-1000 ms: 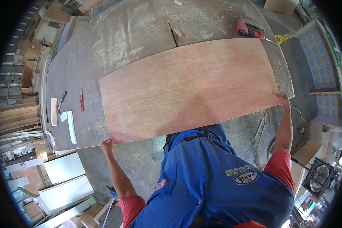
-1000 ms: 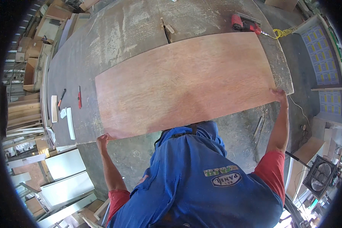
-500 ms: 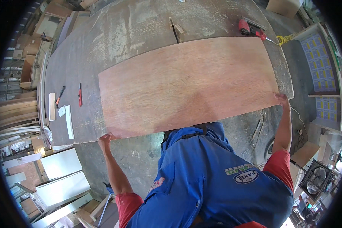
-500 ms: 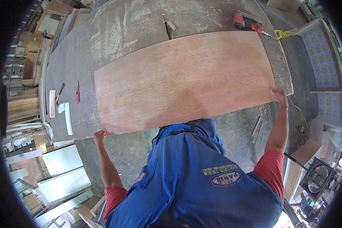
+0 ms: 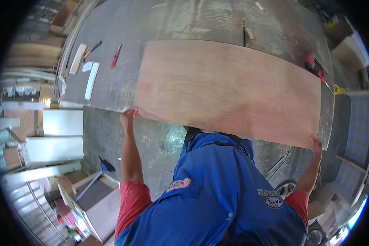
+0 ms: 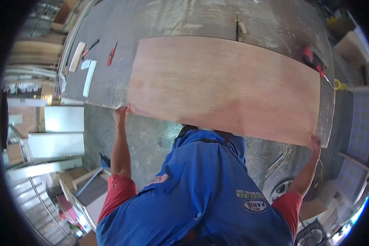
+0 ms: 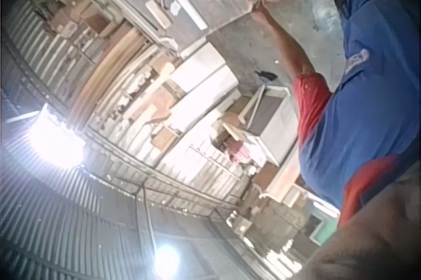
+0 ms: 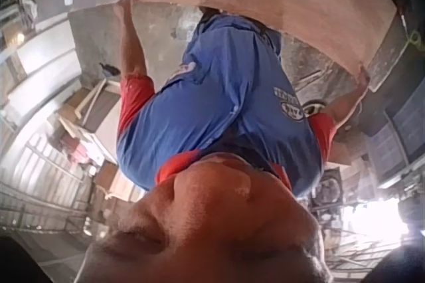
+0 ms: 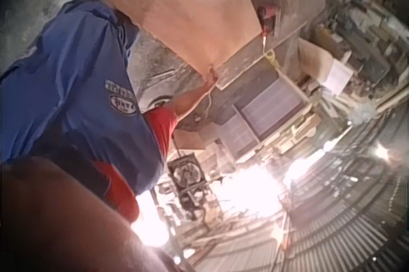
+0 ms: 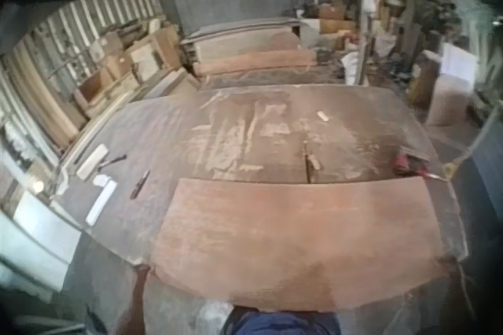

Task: The person fastens wooden boards together using a pneumatic nailer, turns and aligns the plywood panels by hand, and nails components of a wooden desk structure.

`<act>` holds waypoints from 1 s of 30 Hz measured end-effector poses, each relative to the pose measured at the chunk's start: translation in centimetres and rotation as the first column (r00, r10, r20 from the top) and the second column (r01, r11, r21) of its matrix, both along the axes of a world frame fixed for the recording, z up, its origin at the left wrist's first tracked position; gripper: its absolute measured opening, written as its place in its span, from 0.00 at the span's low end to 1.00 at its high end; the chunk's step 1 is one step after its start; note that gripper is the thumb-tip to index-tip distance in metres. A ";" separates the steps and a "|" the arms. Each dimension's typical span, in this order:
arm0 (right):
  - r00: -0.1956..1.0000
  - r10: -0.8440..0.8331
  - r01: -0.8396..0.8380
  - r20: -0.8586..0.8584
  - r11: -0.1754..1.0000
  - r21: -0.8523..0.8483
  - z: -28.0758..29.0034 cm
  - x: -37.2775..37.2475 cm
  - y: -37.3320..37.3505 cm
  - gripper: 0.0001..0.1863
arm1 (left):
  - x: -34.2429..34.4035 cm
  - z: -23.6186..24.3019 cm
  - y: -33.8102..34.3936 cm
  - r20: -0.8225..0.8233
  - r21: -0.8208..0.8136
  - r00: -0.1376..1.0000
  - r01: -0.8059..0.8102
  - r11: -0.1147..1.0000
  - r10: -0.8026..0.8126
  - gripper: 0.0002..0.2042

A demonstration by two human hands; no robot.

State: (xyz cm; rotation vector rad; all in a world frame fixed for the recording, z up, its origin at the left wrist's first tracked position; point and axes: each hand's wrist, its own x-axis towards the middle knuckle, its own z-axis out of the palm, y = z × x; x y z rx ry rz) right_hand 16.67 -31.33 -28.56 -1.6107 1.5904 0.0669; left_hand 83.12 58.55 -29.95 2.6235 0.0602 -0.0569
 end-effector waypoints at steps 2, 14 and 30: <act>0.964 -0.033 0.042 0.264 0.999 -0.028 -1.5 2.5 2.1 0.22 | -1.1 2.5 0.1 0.082 0.169 0.992 0.077 0.983 -0.092 0.16; 0.929 0.015 -0.278 -0.370 0.687 -0.671 -2.1 0.7 -1.0 0.37 | -6.5 2.5 -9.5 -0.045 -0.522 0.836 -0.487 0.700 0.548 0.13; -0.348 0.934 -0.682 0.076 -0.196 -0.705 11.4 65.0 64.3 0.17 | -10.4 5.6 -10.4 -0.235 -0.700 0.656 -0.626 0.343 0.717 0.18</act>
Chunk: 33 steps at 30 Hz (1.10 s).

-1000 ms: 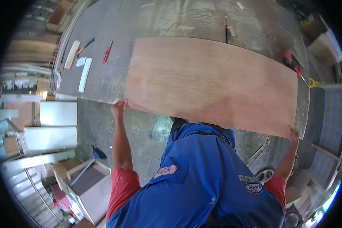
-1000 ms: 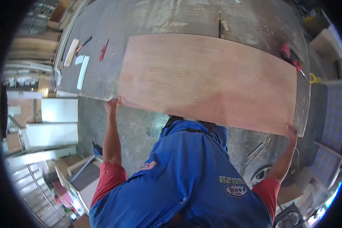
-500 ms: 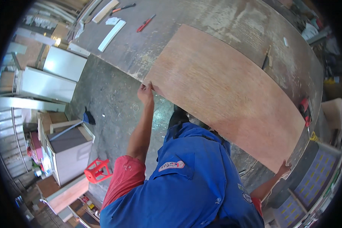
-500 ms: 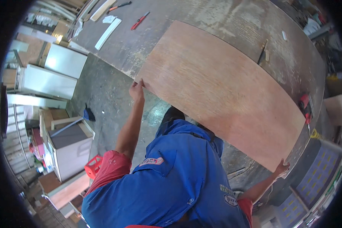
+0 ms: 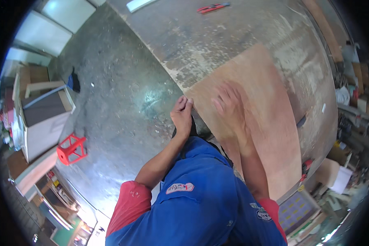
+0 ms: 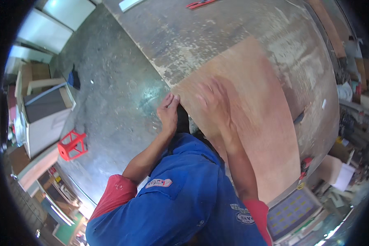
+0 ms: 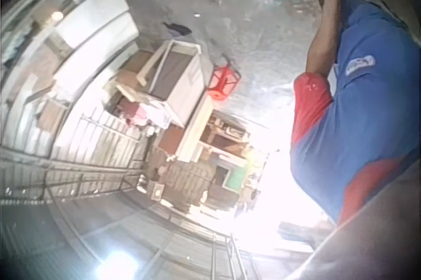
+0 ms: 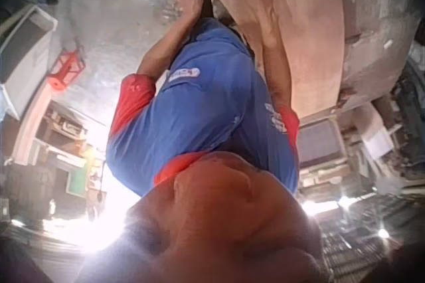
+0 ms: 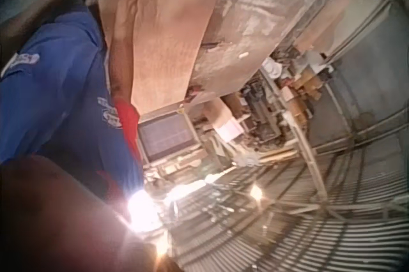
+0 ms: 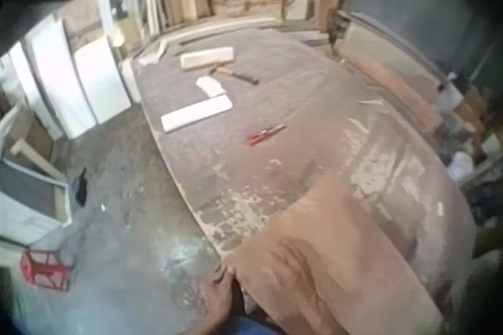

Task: The person fastens wooden boards together using a pneumatic nailer, turns and aligns the plywood panels by hand, and nails components of a wooden desk structure.

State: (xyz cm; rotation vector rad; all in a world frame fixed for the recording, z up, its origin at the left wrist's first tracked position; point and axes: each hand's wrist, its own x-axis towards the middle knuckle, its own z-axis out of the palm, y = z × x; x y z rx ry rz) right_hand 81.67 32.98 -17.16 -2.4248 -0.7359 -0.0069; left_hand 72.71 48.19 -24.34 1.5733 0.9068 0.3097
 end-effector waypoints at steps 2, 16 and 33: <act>0.993 0.120 -0.118 0.020 0.991 -0.060 1.1 4.3 3.9 0.17 | 0.3 0.7 0.6 0.120 -0.322 0.992 0.010 0.947 0.030 0.18; 0.697 0.378 -0.669 -0.610 0.649 -0.362 -2.3 12.1 9.0 0.21 | 1.0 1.5 3.5 -0.114 -0.532 0.991 -0.005 0.847 -0.066 0.16; 0.645 0.307 -0.599 -0.700 0.772 -0.213 -2.3 12.2 9.2 0.19 | 1.7 2.8 4.5 -0.164 -0.656 0.985 -0.068 0.752 -0.054 0.22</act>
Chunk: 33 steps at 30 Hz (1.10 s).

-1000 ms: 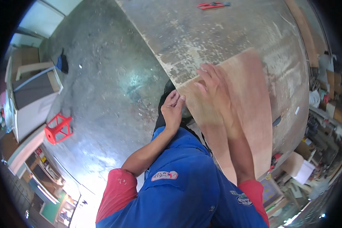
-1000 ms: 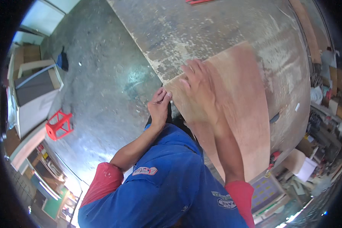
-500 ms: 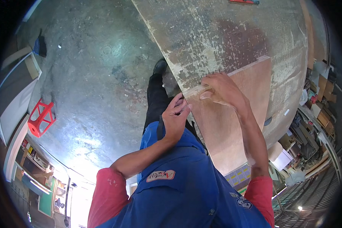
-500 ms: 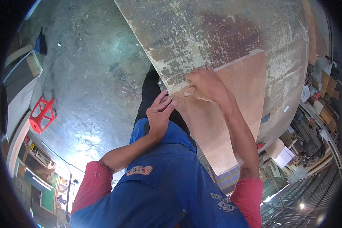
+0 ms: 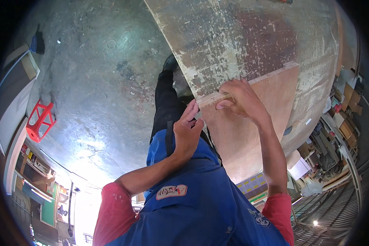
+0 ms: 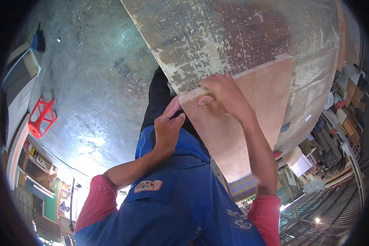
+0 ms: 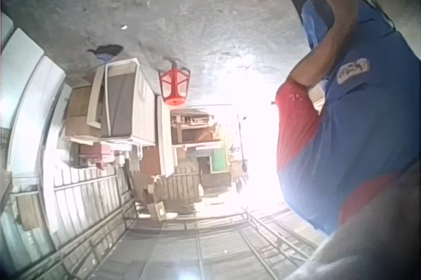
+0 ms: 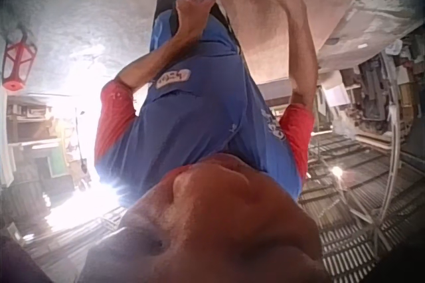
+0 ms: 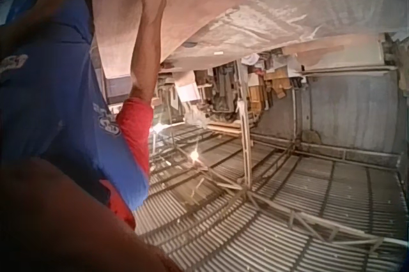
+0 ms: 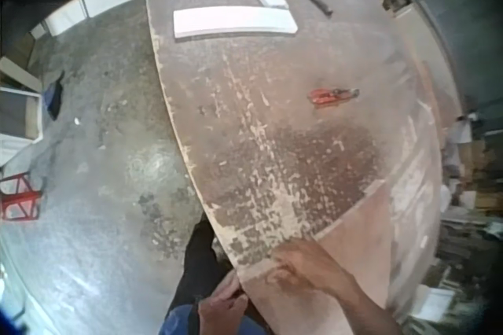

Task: The person fastens wooden boards together using a pneumatic nailer, turns and aligns the plywood panels by hand, and nails components of a wooden desk structure.

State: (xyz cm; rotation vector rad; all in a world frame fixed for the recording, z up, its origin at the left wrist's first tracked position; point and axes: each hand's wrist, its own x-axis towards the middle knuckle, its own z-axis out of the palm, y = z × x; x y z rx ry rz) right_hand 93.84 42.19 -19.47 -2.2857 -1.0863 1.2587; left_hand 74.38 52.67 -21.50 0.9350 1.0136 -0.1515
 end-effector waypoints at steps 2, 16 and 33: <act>1.000 -0.008 0.008 -0.004 1.000 0.010 0.0 -0.1 -0.2 0.19 | -0.3 0.2 0.2 0.001 -0.020 0.999 0.053 0.998 -0.053 0.23; 0.997 -0.056 0.056 -0.044 0.998 -0.007 -0.5 -0.1 0.0 0.19 | 1.7 -4.6 2.4 -0.192 -0.606 0.972 -0.010 0.795 -0.135 0.13; 0.998 -0.052 0.052 -0.025 0.998 0.027 -0.8 -0.2 -0.1 0.20 | -1.1 1.6 0.5 0.105 -0.137 0.970 0.231 0.963 -0.218 0.33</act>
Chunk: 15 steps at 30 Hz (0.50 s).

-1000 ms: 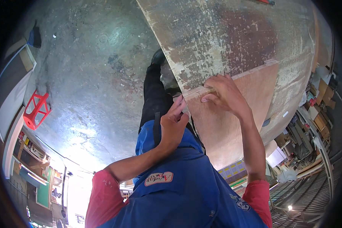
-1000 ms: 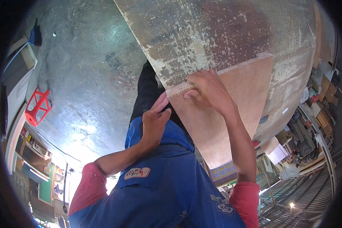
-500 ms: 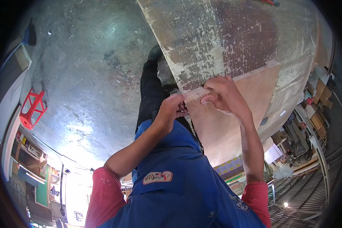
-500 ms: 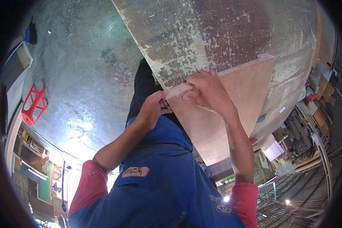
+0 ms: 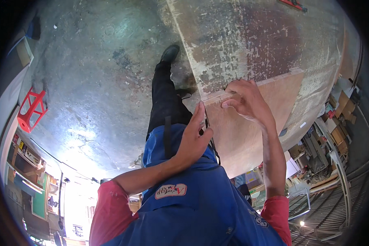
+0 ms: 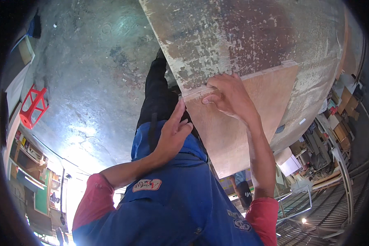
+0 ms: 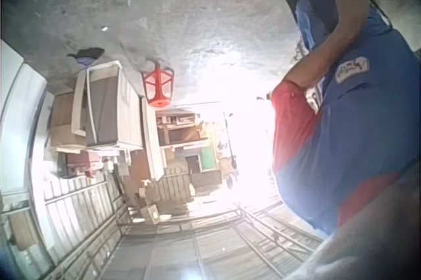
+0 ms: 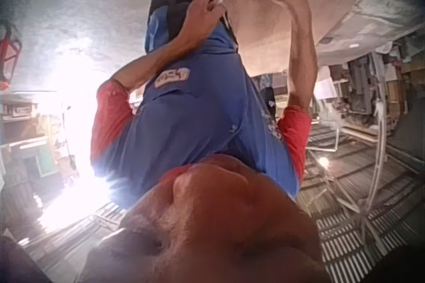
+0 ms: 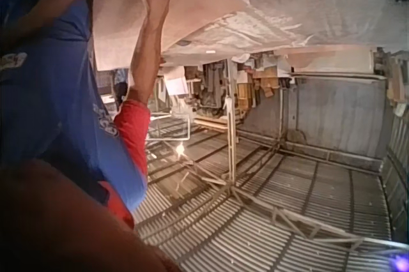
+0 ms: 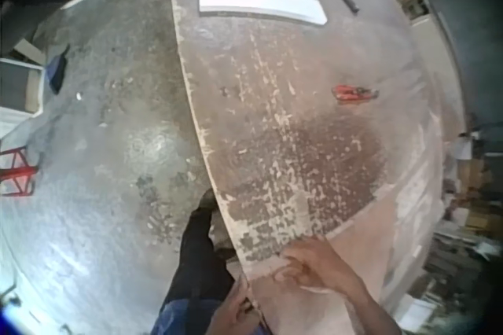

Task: The person fastens wooden boards together using a pneumatic nailer, turns and aligns the plywood panels by hand, and nails components of a wooden desk structure.

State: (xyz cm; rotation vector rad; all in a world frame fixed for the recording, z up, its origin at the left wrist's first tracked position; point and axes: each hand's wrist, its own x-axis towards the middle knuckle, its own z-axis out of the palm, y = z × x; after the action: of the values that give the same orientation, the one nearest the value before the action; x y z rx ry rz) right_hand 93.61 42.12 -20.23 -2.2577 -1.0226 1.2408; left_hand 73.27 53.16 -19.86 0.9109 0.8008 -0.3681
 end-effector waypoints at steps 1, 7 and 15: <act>1.000 0.010 -0.010 -0.002 1.000 0.001 -0.1 0.0 0.1 0.20 | 0.0 0.0 -0.1 0.014 0.010 1.000 -0.010 1.000 0.010 0.34; 1.000 0.019 -0.021 -0.017 0.995 -0.099 0.1 0.0 0.5 0.20 | -0.7 -0.2 0.0 0.076 0.013 0.996 -0.039 0.999 0.038 0.34; 0.993 -0.063 0.044 -0.096 0.981 -0.188 0.2 -0.1 0.5 0.19 | -0.9 -0.2 -1.2 0.143 0.076 0.986 -0.102 0.992 0.090 0.35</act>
State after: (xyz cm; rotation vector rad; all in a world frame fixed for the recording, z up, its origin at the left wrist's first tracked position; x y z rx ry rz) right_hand 93.51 42.63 -20.01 -2.3148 -0.8344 1.4650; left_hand 72.39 51.98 -20.04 0.9612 0.7328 -0.1852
